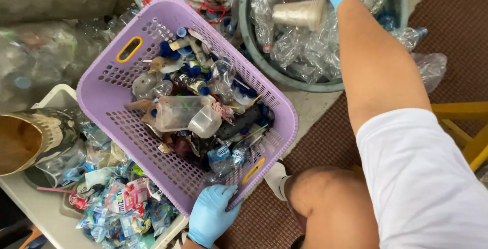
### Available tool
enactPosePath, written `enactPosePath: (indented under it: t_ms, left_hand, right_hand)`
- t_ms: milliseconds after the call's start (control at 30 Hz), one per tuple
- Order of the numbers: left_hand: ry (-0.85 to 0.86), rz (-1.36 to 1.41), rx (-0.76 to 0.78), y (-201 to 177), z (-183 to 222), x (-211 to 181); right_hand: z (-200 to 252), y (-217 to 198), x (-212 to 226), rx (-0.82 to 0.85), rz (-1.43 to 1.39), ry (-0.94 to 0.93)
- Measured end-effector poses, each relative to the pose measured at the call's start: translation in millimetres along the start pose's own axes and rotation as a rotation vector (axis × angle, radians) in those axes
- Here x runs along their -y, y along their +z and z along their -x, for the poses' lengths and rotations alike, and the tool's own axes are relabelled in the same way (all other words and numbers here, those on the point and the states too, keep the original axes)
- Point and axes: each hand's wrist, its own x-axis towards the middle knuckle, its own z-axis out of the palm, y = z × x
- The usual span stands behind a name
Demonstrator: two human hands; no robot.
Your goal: The person sits on the floor and removes labels from plastic bottles using scissors. They pick bottles from a purple basket, cut and peel off the labels, and place the cleaned bottles into a white bin.
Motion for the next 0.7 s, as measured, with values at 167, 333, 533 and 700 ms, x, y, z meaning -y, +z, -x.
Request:
enactPosePath:
  t_ms: [167, 333, 533, 700]
  left_hand:
    - [-0.021, -0.030, -0.010, 0, 1, -2]
    - [-0.032, 0.000, -0.002, -4, -2, -5]
    - [-0.067, -0.020, 0.066, -3, -2, -3]
    - [-0.076, -0.051, 0.065, 5, 4, 3]
  right_hand:
    - [16, -19, -9, 0.096, 0.132, -0.026]
    - [24, -54, -23, 0.161, 0.269, -0.057]
    - [36, -96, -11, 0.218, 0.422, -0.108]
    - [35, -116, -2, 0.235, 0.532, -0.136]
